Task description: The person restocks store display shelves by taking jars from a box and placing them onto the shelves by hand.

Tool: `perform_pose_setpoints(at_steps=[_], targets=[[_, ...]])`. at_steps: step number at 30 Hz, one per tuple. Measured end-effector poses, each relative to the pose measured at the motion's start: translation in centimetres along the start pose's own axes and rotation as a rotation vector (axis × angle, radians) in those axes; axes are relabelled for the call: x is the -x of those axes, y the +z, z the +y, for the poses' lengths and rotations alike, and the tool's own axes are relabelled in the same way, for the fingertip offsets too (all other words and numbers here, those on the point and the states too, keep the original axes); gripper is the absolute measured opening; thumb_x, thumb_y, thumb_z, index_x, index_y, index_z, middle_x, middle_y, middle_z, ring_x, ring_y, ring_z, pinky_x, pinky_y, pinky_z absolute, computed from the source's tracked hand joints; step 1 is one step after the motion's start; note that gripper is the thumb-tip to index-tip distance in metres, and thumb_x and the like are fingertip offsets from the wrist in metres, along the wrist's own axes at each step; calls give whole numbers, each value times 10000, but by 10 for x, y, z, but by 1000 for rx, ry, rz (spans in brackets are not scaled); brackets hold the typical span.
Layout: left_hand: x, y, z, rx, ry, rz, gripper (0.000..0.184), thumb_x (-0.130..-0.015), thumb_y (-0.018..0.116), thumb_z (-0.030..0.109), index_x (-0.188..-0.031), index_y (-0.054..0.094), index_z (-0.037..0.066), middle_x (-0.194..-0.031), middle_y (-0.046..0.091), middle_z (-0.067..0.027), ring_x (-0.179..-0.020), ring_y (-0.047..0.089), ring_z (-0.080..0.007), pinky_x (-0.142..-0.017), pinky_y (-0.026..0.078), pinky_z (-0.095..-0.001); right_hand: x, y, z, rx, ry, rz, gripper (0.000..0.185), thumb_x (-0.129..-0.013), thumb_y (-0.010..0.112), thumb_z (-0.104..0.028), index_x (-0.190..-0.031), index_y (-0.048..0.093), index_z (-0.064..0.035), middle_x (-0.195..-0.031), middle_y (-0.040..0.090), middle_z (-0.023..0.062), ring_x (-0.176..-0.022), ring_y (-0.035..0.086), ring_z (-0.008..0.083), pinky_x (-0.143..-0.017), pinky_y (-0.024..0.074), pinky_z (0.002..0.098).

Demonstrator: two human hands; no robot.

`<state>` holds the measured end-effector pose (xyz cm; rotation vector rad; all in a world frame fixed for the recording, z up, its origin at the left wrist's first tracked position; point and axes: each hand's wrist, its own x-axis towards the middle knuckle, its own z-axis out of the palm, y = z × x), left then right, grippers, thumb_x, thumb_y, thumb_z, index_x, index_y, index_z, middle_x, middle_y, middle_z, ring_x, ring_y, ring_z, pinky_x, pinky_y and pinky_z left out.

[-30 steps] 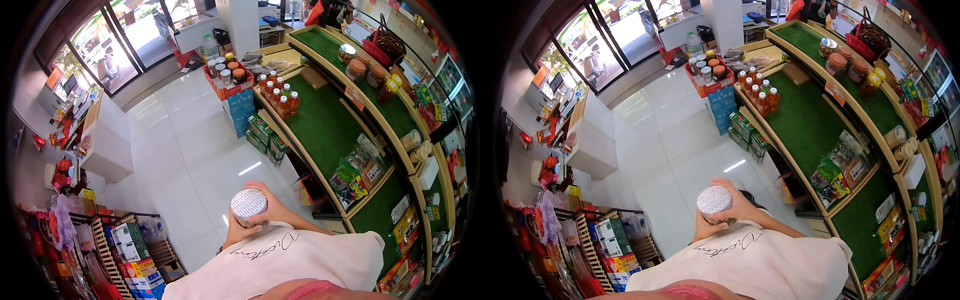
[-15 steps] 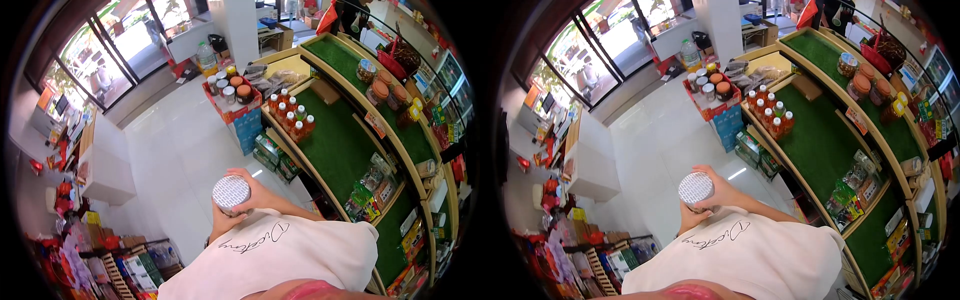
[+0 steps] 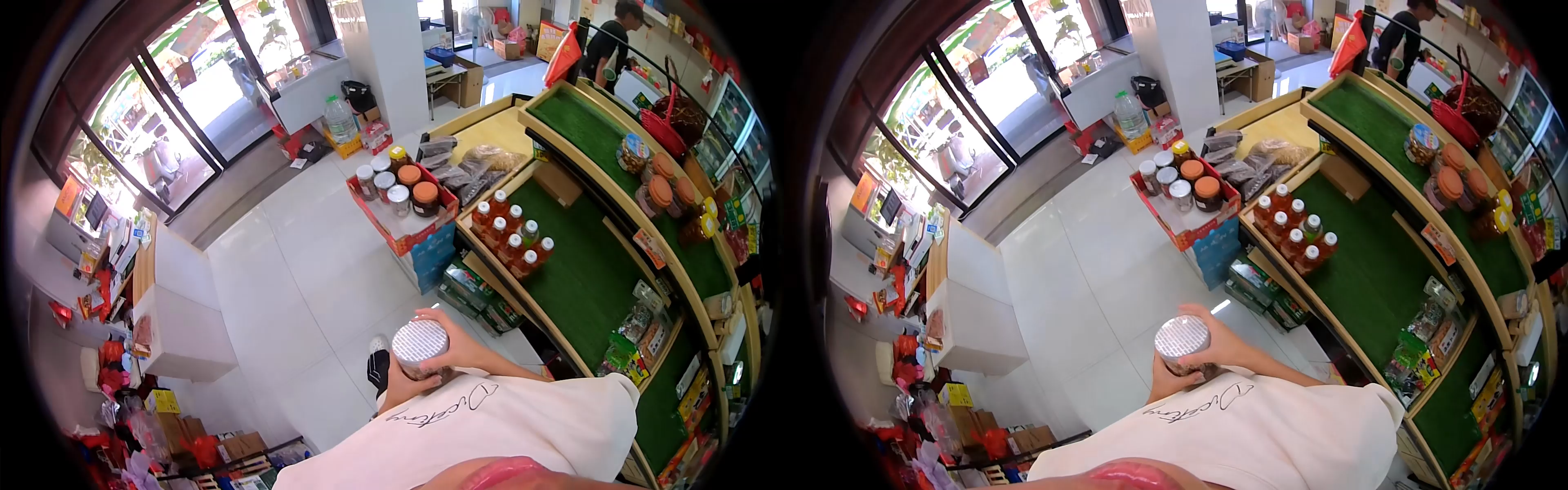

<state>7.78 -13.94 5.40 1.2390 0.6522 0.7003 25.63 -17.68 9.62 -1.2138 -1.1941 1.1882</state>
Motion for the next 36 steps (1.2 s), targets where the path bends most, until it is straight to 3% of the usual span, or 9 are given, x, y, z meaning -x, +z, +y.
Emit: perform_pose_setpoints(at_steps=[12, 19, 21, 26, 29, 30, 36], targets=[[-139, -177, 61, 116, 52, -139, 953, -574, 844, 3, -1328, 262, 20, -1247, 464, -138, -1159, 503, -235, -968, 455, -378, -204, 69, -16, -4, -66, 114, 975, -590, 869, -213, -1386, 324, -73, -1306, 485, 119, -1244, 442, 231, -1062, 329, 356], [-194, -253, 81, 129, -73, -231, 942, -564, 849, 5, -1312, 276, 13, -1234, 475, -140, -1159, 506, -231, -963, 460, -375, -277, 101, -5, 43, -18, 216, 979, -581, 878, -248, -1384, 337, -101, -1307, 485, 125, -1253, 442, 248, -1063, 334, 373], [-209, -259, 89, 179, -157, -281, 939, -558, 854, 11, -1305, 285, 10, -1222, 483, -138, -1160, 505, -229, -955, 464, -374, -287, 101, -6, 83, 19, 251, 982, -579, 881, -264, -1385, 340, -112, -1305, 485, 132, -1257, 440, 258, -1062, 337, 382], [-261, -281, 72, -248, -101, -451, 1071, -532, 915, 221, -1362, 275, 3, -1291, 464, -155, -1190, 488, -248, -998, 408, -378, -303, 74, -8, 280, 107, 264, 1051, -585, 871, -320, -1438, 286, -138, -1361, 422, 183, -1266, 428, 315, -1050, 352, 401], [-301, -276, 72, -443, -71, -573, 1101, -537, 913, 239, -1389, 253, 13, -1305, 455, -159, -1214, 468, -251, -1009, 399, -379, -311, 51, 0, 360, 87, 267, 1065, -585, 858, -344, -1450, 272, -140, -1356, 418, 197, -1259, 423, 343, -1043, 355, 404], [-317, -275, 66, -382, -51, -637, 1136, -539, 912, 257, -1413, 225, 22, -1331, 437, -169, -1239, 450, -259, -1028, 382, -378, -315, 45, -8, 386, 110, 281, 1063, -583, 853, -348, -1450, 274, -137, -1348, 424, 200, -1253, 424, 349, -1041, 356, 404], [-401, -228, 108, -553, -35, -669, 1076, -538, 908, 239, -1395, 299, 8, -1284, 512, -164, -1197, 509, -254, -1013, 410, -373, -358, -9, 0, 482, 107, 431, 1033, -588, 831, -350, -1437, 294, -110, -1296, 470, 187, -1204, 454, 357, -1018, 377, 418]])
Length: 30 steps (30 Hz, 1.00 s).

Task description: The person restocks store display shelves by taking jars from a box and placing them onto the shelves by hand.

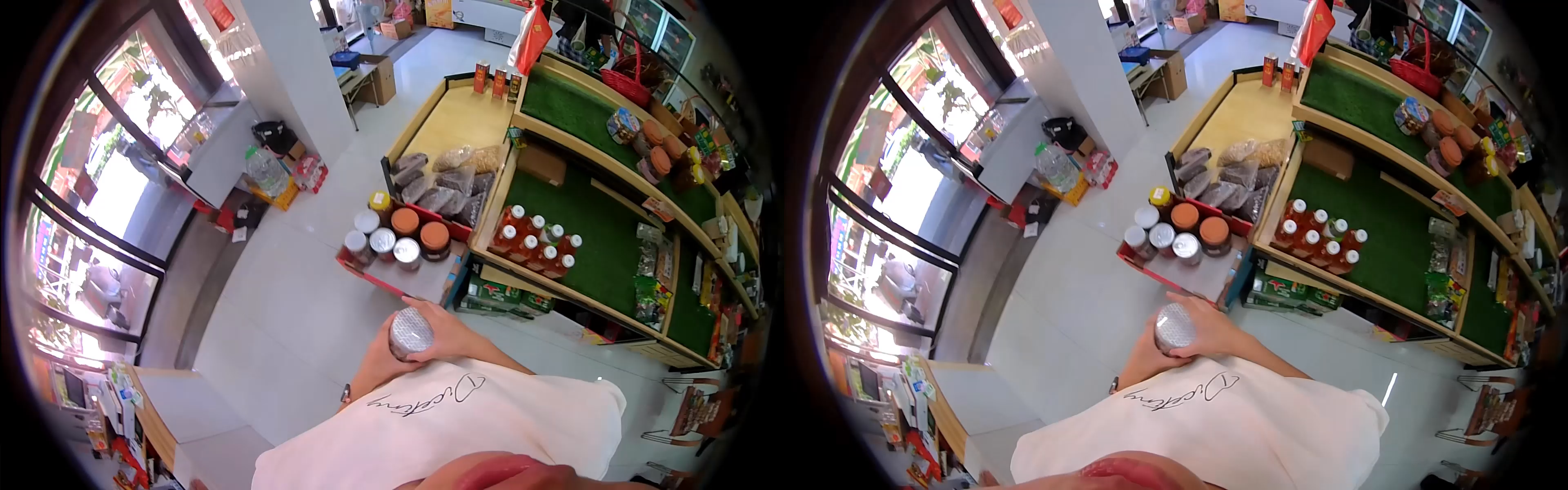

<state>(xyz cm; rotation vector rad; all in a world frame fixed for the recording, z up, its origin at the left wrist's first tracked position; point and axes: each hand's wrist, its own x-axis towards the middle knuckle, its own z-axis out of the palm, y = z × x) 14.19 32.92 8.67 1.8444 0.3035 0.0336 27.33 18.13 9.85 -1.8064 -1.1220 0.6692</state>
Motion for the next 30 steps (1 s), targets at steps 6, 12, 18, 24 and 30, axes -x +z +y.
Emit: perform_pose_setpoints(at_steps=[6, 12, 18, 24, 30], targets=[[-86, -29, -32, -79, 140, -52, 1089, -506, 910, 247, -1394, 317, 30, -1294, 493, -171, -1208, 493, -287, -1014, 404, -387, -56, -17, 24, 76, 64, 133, 1031, -595, 816, -385, -1436, 293, -98, -1278, 486, 202, -1181, 476, 368, -994, 395, 430], [-148, -40, -42, -319, 291, -200, 1055, -507, 886, 302, -1366, 349, 9, -1285, 487, -193, -1194, 486, -337, -1013, 397, -388, -74, -40, 53, 132, 49, 228, 1061, -563, 833, -392, -1425, 319, -49, -1266, 500, 222, -1163, 480, 378, -1008, 377, 416], [-188, -47, -52, -265, 328, -398, 1011, -517, 880, 324, -1328, 380, -16, -1270, 486, -218, -1186, 485, -357, -1004, 398, -393, -82, -43, 61, 79, 174, 272, 1140, -501, 876, -404, -1400, 311, 13, -1275, 473, 248, -1152, 489, 374, -1005, 382, 400], [-219, -73, -39, -207, 361, -530, 1002, -520, 875, 328, -1336, 388, 8, -1271, 497, -209, -1180, 501, -350, -992, 410, -394, -102, -36, 45, 130, 243, 435, 992, -523, 859, -412, -1308, 400, -16, -1200, 514, 219, -1101, 502, 365, -975, 403, 408], [-253, -106, -24, -264, 405, -634, 1011, -508, 868, 344, -1344, 394, 29, -1261, 522, -182, -1161, 525, -330, -980, 428, -388, -128, -23, 38, 164, 243, 590, 885, -540, 855, -395, -1224, 441, -18, -1151, 515, 178, -1080, 482, 336, -928, 427, 400]])
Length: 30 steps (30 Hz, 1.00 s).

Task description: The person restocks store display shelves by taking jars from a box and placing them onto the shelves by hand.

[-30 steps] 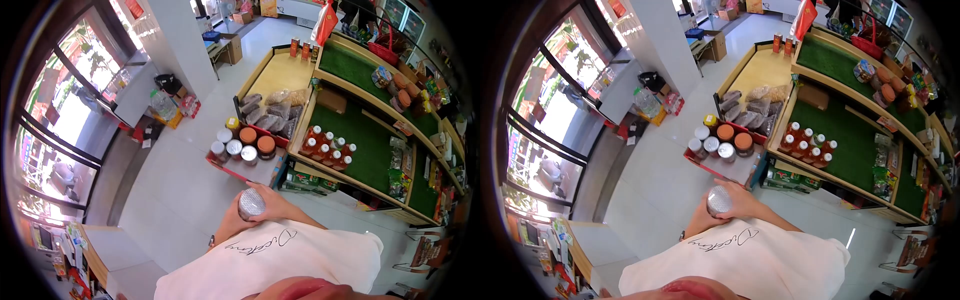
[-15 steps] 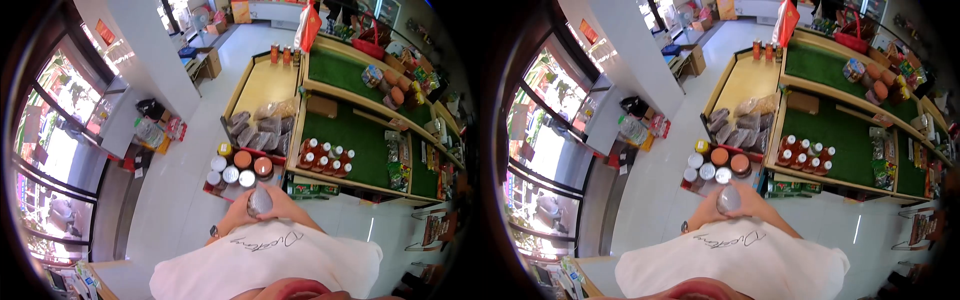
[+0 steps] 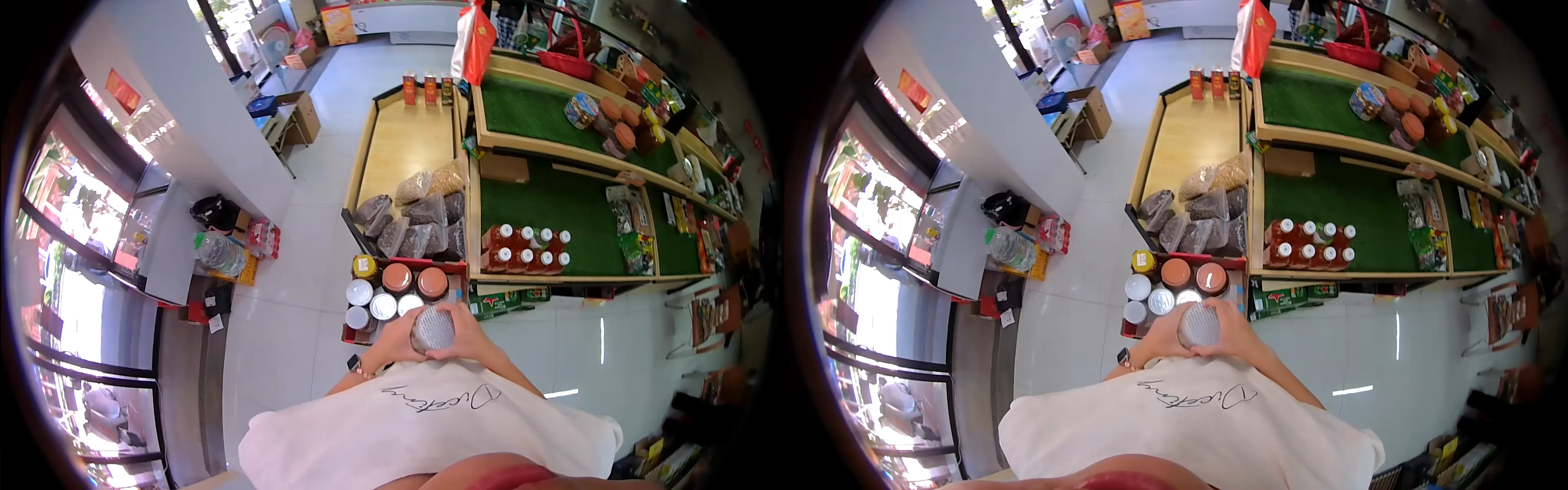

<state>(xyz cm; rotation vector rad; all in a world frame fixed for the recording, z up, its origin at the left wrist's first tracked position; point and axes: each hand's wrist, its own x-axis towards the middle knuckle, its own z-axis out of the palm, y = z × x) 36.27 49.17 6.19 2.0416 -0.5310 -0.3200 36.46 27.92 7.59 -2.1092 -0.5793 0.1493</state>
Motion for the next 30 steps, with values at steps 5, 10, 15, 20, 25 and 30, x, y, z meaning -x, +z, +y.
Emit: perform_pose_setpoints(at_steps=[5, 10, 15, 20, 25, 30], targets=[[-1, -6, -28, 95, 38, -10, 1056, -499, 865, 306, -1379, 354, 24, -1321, 465, -201, -1218, 469, -339, -1034, 378, -386, -12, 18, -14, 138, 151, 81, 889, -490, 859, -411, -1194, 469, -33, -1096, 519, 174, -998, 551, 335, -857, 477, 392], [7, 8, -97, -168, 127, -14, 953, -650, 795, 282, -1418, 298, 16, -1388, 401, -233, -1269, 419, -363, -1054, 351, -416, -9, 59, 4, 308, 169, 158, 882, -517, 865, -380, -1222, 461, -38, -1136, 531, 166, -1049, 523, 344, -879, 461, 408], [34, -5, -117, -4, -115, -264, 742, -760, 691, 335, -1362, 395, 19, -1246, 536, -259, -1153, 534, -375, -962, 429, -410, 1, 84, 14, 276, 366, 170, 852, -537, 846, -335, -1240, 452, -57, -1187, 546, 122, -1067, 487, 357, -888, 450, 440], [37, -14, -149, -254, -161, -380, 657, -806, 636, 408, -1325, 455, 49, -1186, 581, -234, -1082, 573, -373, -897, 465, -434, 1, 117, 53, 327, 594, 222, 869, -526, 851, -323, -1242, 426, -76, -1203, 527, 105, -1093, 466, 360, -860, 471, 459], [48, -19, -152, -197, -171, -388, 676, -814, 637, 456, -1325, 456, 52, -1200, 581, -215, -1078, 578, -365, -887, 474, -440, 8, 143, 70, 373, 693, 307, 821, -540, 849, -280, -1216, 425, -86, -1217, 496, 97, -1123, 444, 364, -873, 468, 470], [57, -15, -174, -164, -203, -460, 661, -835, 654, 416, -1334, 458, 30, -1222, 572, -228, -1115, 580, -333, -931, 463, -398, -5, 158, 114, 415, 776, 317, 846, -540, 858, -282, -1229, 413, -76, -1222, 503, 93, -1140, 431, 374, -915, 433, 463]])
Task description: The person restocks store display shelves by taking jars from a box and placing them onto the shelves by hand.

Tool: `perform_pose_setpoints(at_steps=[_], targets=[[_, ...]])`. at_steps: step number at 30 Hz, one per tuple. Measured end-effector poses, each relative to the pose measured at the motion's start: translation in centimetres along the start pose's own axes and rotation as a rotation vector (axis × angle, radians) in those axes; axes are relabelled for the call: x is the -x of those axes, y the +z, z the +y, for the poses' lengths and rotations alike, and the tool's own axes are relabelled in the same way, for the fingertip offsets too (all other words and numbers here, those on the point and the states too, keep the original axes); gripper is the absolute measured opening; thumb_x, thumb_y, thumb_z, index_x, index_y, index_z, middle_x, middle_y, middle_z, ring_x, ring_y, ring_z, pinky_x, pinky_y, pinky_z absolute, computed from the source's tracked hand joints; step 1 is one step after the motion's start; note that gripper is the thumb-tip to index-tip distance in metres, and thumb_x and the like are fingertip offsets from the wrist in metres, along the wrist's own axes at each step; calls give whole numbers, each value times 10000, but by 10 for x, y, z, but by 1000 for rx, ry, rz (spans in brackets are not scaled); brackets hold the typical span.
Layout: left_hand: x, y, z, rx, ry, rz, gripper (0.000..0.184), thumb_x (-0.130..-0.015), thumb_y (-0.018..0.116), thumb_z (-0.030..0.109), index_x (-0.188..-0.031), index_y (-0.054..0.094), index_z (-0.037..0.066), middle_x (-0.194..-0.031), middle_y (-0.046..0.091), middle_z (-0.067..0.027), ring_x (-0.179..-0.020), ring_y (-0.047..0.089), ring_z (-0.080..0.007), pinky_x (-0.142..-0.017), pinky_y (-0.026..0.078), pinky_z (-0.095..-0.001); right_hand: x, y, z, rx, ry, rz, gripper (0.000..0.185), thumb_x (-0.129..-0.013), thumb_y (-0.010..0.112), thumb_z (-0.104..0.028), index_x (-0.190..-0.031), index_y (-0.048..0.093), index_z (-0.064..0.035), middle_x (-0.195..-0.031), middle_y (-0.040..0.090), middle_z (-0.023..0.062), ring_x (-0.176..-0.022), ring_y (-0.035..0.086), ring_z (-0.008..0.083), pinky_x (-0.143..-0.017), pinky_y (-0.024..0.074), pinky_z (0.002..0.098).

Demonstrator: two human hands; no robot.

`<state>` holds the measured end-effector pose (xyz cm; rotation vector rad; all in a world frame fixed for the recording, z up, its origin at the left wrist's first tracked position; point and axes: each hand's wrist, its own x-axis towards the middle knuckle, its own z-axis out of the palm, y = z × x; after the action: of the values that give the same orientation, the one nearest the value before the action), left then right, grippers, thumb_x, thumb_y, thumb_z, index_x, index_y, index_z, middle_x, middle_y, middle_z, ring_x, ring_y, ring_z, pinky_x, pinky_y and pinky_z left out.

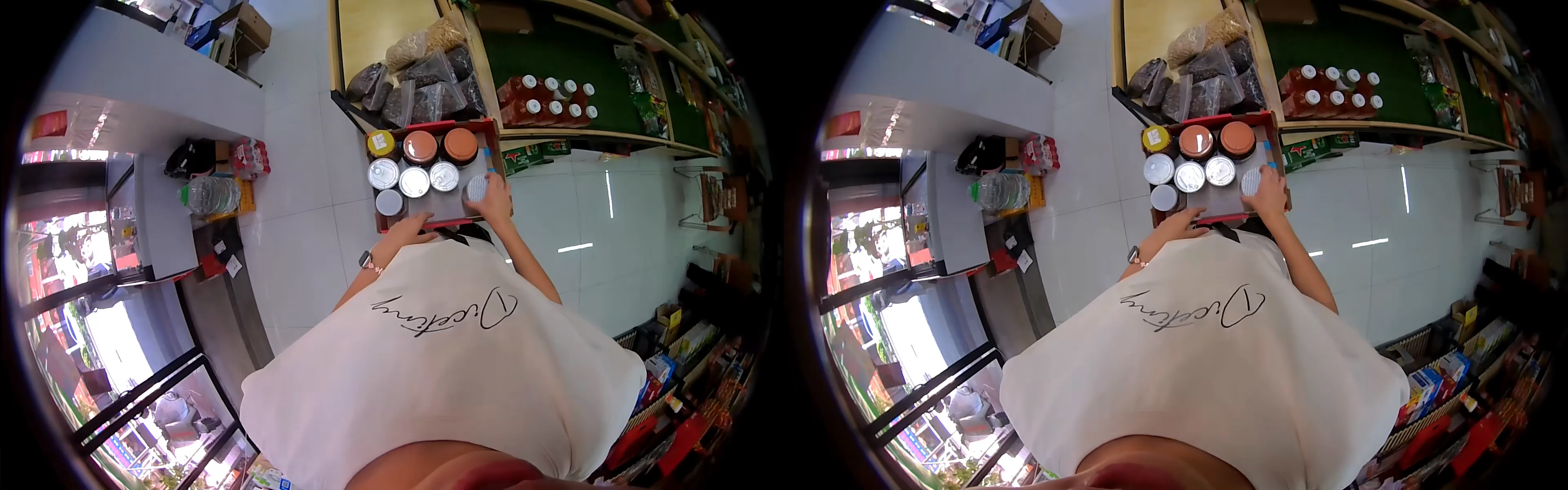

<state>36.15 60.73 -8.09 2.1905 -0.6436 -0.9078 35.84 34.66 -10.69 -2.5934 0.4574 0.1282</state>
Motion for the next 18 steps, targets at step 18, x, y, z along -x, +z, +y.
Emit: perform_pose_setpoints(at_steps=[18], targets=[[-12, 9, 3, -322, 106, -250, 581, -841, 618, 419, -1281, 499, 58, -1138, 593, -230, -1025, 578, -383, -880, 467, -443, -28, 87, 56, -364, -145, 321, 673, -645, 797, -252, -1189, 464, -36, -1199, 482, 161, -1153, 436, 382, -966, 383, 456]])
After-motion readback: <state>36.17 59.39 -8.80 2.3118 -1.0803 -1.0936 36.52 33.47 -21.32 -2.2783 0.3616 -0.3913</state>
